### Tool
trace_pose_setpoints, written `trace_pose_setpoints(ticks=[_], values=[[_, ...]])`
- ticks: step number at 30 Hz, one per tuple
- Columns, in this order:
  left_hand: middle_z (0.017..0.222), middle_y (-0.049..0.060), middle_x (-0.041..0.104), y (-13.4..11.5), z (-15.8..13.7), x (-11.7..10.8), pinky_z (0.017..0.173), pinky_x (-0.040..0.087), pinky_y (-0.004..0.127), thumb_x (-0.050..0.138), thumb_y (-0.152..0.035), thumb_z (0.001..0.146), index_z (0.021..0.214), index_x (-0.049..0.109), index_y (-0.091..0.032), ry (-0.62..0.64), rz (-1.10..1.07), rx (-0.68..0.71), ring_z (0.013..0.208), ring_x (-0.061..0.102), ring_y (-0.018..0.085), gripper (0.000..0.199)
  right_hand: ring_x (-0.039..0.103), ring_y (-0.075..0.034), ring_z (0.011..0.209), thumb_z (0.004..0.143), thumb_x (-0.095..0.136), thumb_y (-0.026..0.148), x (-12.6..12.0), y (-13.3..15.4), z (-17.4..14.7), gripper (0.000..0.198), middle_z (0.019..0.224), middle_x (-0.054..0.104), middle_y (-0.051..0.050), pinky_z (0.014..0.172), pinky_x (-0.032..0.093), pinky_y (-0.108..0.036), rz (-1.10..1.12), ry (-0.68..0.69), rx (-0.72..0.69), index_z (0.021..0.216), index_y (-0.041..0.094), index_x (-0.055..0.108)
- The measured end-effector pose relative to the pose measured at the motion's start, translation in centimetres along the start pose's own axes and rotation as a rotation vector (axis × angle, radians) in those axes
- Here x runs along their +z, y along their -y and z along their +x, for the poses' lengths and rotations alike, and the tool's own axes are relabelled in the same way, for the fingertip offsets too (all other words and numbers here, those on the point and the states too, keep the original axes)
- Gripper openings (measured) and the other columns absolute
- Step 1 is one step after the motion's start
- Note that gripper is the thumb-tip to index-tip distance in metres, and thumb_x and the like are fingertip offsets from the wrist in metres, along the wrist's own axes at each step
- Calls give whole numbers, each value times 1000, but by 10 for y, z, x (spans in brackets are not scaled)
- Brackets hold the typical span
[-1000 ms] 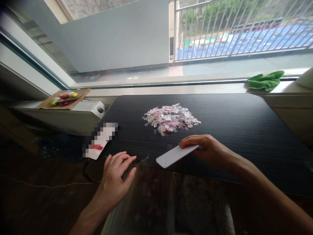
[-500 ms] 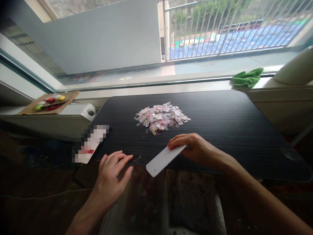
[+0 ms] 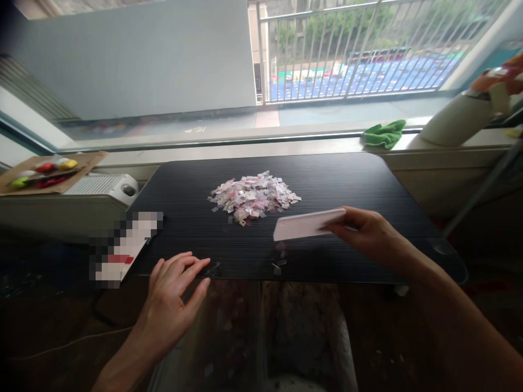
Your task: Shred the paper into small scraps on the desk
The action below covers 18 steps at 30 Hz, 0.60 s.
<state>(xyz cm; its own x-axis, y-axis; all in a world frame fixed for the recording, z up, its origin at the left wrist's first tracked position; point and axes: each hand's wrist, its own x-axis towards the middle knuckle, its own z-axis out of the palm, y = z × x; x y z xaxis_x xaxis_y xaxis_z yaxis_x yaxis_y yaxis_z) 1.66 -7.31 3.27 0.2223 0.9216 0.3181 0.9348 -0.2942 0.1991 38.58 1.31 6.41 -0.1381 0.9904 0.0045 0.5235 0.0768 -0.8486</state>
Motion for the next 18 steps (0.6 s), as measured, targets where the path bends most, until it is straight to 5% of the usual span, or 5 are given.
trace_pose_setpoints(ticks=[5,18], values=[[104,8,65,-2,1,0,104,33,57,52,-25,86,113,64,-23,8,6,40,109,57,28,30,70,-22,81,73,70,43,7,-12,6,27,86,75,-7,80,56,-37,129,-73,96,84,19,65],[104,8,65,-9,5,1,104,32,58,51,-25,86,113,64,-23,29,-9,55,111,56,28,30,70,-23,75,67,72,54,11,-11,-5,34,80,74,-4,72,60,-39,100,3,114,77,22,66]])
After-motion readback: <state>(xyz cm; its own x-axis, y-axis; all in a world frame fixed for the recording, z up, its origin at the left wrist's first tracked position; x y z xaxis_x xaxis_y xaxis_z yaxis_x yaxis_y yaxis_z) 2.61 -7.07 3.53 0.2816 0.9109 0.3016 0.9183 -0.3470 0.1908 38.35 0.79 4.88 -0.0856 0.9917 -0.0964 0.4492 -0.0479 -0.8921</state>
